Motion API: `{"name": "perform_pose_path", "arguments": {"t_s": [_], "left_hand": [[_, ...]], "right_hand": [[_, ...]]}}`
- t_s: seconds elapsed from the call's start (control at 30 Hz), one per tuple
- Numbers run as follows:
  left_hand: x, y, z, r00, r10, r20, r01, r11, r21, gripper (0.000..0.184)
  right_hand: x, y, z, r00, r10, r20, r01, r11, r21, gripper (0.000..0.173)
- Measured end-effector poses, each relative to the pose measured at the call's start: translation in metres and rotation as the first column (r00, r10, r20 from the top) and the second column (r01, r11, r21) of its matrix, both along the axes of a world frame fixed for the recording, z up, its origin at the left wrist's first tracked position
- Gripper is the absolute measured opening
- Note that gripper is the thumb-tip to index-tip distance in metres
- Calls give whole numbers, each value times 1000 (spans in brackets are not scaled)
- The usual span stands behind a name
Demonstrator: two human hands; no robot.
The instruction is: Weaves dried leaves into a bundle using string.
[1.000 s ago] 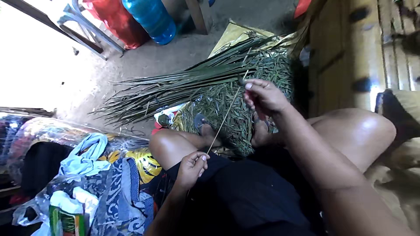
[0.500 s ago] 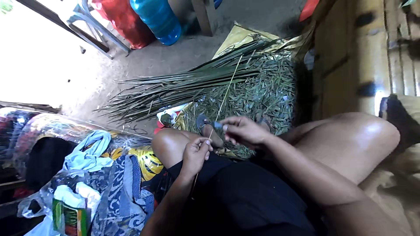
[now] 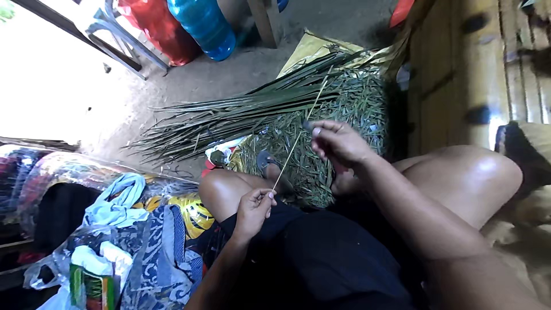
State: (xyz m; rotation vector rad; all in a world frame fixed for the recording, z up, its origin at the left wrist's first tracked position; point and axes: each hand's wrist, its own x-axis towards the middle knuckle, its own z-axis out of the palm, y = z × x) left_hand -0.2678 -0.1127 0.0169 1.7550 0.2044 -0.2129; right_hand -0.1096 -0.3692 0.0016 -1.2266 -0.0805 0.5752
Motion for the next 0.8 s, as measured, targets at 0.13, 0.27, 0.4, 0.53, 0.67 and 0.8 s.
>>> {"name": "perform_pose_path", "arguments": {"t_s": [0.13,0.27,0.4,0.53,0.67,0.8], "left_hand": [[13,-13,5,1000,27,11,-28,999,18,16],[14,-11,6,1000,15,13,-16,998,68,15],[5,-2,4,999,-27,33,24,996,91,15],[-8,7,3,998,-41,50,36,994,100,14],[-21,18,2,999,-28,46,21,990,137,13],[-32,31,0,998,-37,56,28,987,157,14]], "right_hand": [[-49,35,-11,953,303,-2,-303,953,2,30],[-50,35,-11,962,272,3,-272,962,-11,29],[-21,11,-8,990,139,18,-139,990,-22,30],[10,-13,2,999,-45,-6,45,999,-5,30],[36,-36,13,982,-188,-25,188,982,2,29],[51,-53,15,942,-334,-28,334,943,6,31]]}}
